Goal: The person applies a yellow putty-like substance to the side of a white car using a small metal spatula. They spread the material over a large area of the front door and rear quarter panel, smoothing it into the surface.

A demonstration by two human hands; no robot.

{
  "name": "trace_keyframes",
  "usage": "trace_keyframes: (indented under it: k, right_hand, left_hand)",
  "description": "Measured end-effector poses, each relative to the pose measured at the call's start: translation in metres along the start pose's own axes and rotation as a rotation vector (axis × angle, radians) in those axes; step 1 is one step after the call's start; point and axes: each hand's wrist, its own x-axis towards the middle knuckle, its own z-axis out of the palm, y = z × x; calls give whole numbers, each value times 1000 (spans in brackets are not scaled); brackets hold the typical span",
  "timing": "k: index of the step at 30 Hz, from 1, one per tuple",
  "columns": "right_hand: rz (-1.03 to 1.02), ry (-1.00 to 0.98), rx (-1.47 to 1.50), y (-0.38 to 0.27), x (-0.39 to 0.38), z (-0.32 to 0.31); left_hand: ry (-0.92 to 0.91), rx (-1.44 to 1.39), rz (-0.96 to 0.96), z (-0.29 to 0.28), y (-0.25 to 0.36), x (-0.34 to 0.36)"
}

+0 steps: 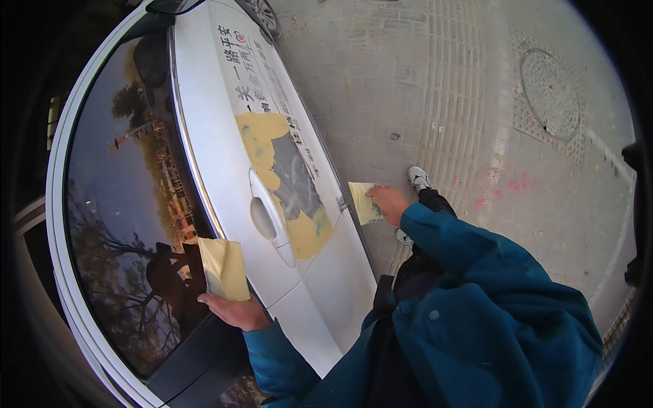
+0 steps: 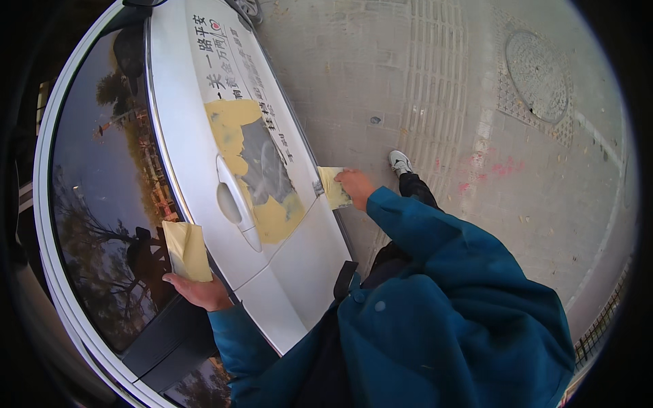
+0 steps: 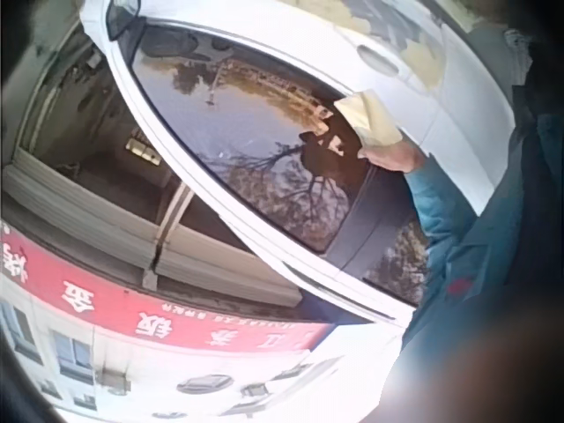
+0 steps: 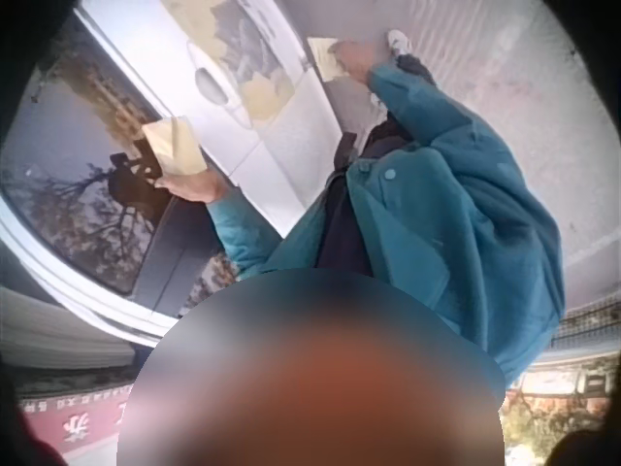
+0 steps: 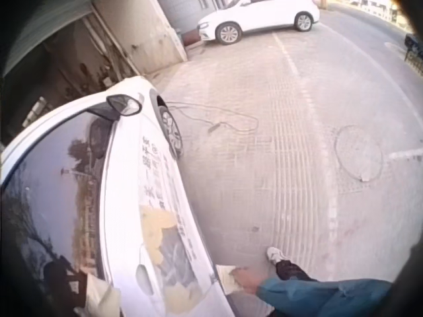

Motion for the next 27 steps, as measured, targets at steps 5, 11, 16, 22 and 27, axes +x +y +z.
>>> trace_keyframes:
  k: [5, 11, 16, 22, 27]
  right_hand:
    - [64, -107, -25, 8, 21, 48]
    - [60, -81, -62, 29, 46, 90]
    - [-2, -20, -166, 45, 55, 115]
    - [-33, -10, -365, 33, 19, 141]
    - [15, -157, -290, 23, 3, 129]
  left_hand:
    - [-70, -976, -546, 30, 7, 15]
    - [-120, -763, -470, 27, 7, 12]
    - [-48, -1228, -715, 23, 9, 12]
    - [-106, -797, -446, 22, 12, 8]
    - [-126, -866, -628, 19, 9, 4]
